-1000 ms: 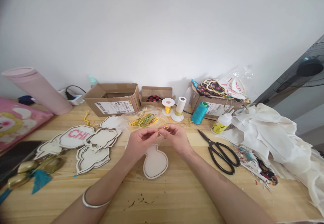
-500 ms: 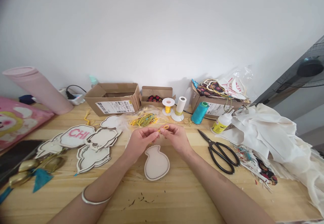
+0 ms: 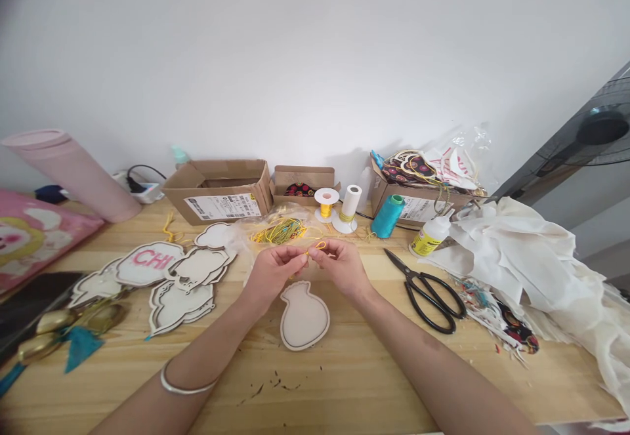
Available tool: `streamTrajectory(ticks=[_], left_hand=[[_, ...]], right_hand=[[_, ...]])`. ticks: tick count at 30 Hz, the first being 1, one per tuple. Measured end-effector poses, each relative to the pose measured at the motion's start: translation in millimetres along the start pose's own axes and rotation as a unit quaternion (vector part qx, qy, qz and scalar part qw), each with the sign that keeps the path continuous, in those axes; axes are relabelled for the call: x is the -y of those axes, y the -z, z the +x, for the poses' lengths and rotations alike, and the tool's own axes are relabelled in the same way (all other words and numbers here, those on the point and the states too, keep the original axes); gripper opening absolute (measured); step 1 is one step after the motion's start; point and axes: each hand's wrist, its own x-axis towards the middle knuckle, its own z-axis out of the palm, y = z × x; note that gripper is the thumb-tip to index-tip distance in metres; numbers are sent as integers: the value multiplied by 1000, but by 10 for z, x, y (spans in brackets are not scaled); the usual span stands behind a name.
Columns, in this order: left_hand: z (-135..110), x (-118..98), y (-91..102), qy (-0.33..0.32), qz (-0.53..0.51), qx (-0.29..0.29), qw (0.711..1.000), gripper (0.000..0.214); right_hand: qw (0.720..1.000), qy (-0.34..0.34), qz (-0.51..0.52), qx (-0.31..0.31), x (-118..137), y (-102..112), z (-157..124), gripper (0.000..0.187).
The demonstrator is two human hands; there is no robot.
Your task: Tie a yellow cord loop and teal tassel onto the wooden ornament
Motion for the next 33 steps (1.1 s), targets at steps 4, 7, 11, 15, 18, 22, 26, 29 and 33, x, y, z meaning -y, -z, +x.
streamTrajectory(ticks=[4, 7, 11, 15, 18, 22, 26, 29, 33], left_hand=[[11, 42, -1, -13, 29, -16, 999, 17], [6, 42, 6, -28, 39, -29, 998, 19], [-6, 34, 17, -60, 48, -47, 996, 20], [-18, 31, 17, -87, 60, -57, 993, 19], [-20, 36, 16, -83, 60, -58, 993, 18], [-9, 52, 17, -65, 38, -40, 996, 19], [-1, 55, 18, -35, 10, -36, 999, 22], [-1, 29, 18, -17, -15, -25, 999, 23], [-6, -4, 17, -8, -45, -14, 999, 20]], right_hand=[[1000, -15, 11, 3, -10, 0, 11, 20], [1000, -11, 16, 5, 33, -1, 6, 20], [999, -3, -25, -20, 89, -25, -20, 19], [997, -3, -60, -40, 84, -61, -40, 16], [996, 28, -69, -38, 56, -60, -34, 13], [998, 44, -53, -16, 26, -35, -15, 12], [998, 37, -45, 7, 24, -26, -8, 12], [999, 19, -47, 6, 42, -25, -9, 10], [999, 8, -36, -15, 68, -14, -7, 10]])
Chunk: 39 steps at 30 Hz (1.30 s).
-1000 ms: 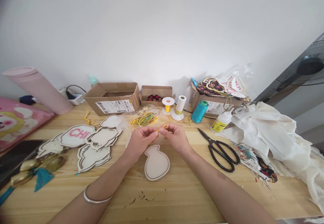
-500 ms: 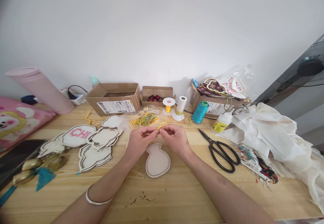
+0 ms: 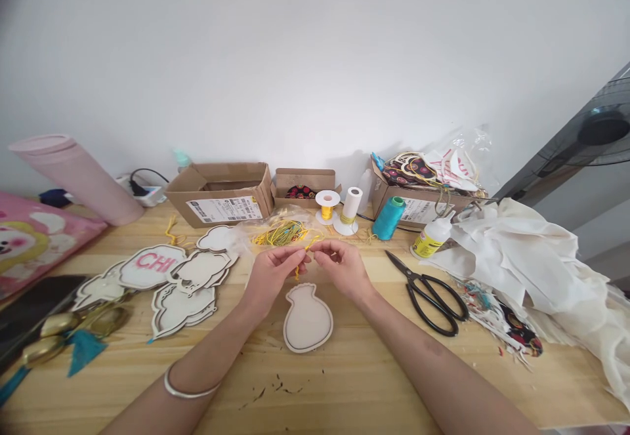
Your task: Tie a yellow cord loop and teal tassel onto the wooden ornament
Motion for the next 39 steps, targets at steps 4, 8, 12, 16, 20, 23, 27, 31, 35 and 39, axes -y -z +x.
streamTrajectory(ticks=[4, 8, 12, 16, 20, 23, 27, 31, 35, 39], left_hand=[[-8, -7, -10, 4, -7, 30, 1000, 19], [-16, -13, -25, 35, -28, 69, 997, 21], [-14, -3, -20, 41, -40, 78, 995, 22], [-2, 29, -8, 23, -36, 76, 996, 20], [4, 41, -27, 20, -32, 62, 997, 20], [-12, -2, -59, 28, -38, 49, 998, 17], [-34, -62, -58, 43, -60, 54, 996, 15], [24, 0, 15, 71, -135, 72, 986, 17], [107, 69, 86, 91, -184, 73, 976, 21], [138, 73, 119, 103, -201, 35, 974, 22]], right_hand=[[1000, 18, 23, 4, 13, 10, -1, 12], [998, 33, 38, 22, 2, 13, -9, 16], [998, 37, 37, 22, -1, 20, -8, 18], [999, 45, 29, -12, 25, 24, -3, 17], [998, 27, 47, -14, 40, 19, -16, 18], [995, -7, 95, -35, 53, -8, -41, 20], [997, 5, 71, -12, 95, -49, -20, 20], [996, 45, -60, 38, 149, 222, 134, 24], [952, 31, -304, 11, 229, 945, 66, 21], [832, -59, -551, 3, 187, 1489, -392, 11]])
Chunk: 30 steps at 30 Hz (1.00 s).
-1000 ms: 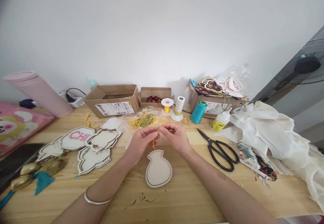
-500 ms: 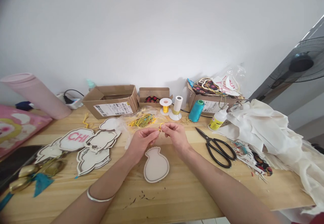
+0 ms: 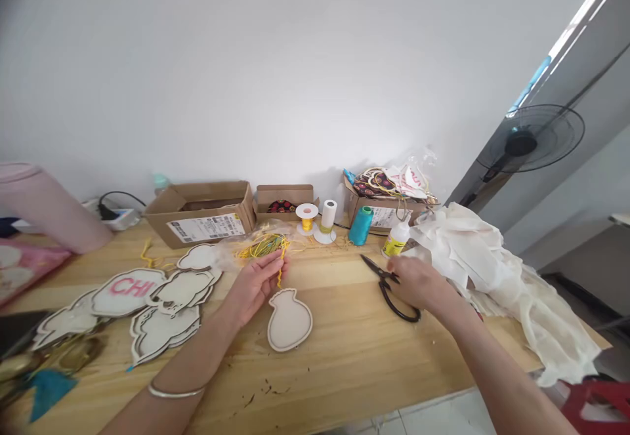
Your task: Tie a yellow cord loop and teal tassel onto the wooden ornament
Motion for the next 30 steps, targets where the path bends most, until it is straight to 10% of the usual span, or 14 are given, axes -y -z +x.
streamTrajectory(ticks=[5, 10, 18, 23, 30], left_hand=[[10, 42, 19, 18, -26, -17, 999, 22], [-16, 51, 16, 10, -51, -26, 998, 18], [-24, 44, -2, 10, -83, -54, 995, 13], [-53, 21, -2, 20, -119, -56, 991, 9], [-14, -86, 15, 65, -196, -91, 974, 6]], right_hand=[[990, -63, -123, 3, -266, -222, -376, 20], [994, -77, 28, -71, -276, -243, -452, 29], [866, 118, 486, 4, 799, -97, -516, 47], [873, 185, 450, 30, 1213, -343, -89, 43], [934, 284, 187, -112, 1167, -645, 195, 37]])
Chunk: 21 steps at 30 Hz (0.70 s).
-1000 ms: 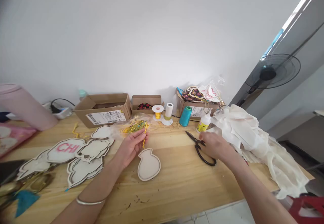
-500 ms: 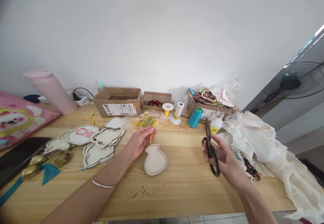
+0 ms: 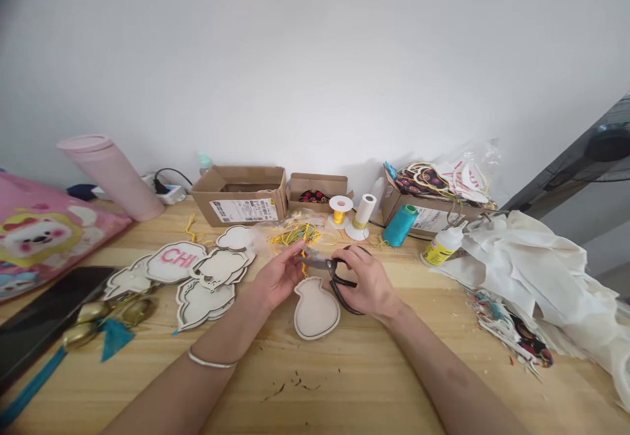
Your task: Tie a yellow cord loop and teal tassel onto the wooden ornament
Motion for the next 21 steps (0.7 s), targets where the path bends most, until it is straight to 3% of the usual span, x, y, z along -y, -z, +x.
streamTrajectory(ticks=[6, 11, 21], left_hand=[[-22, 60, -13, 5, 13, 9, 1000, 9], [-89, 91, -55, 26, 46, 44, 998, 8], [-60, 95, -35, 24, 64, 49, 996, 8]], right_hand=[[989, 44, -131, -46, -90, -26, -9, 30], [987, 46, -147, -40, -117, -5, -11, 29], [981, 48, -187, -35, -219, 54, -30, 33]])
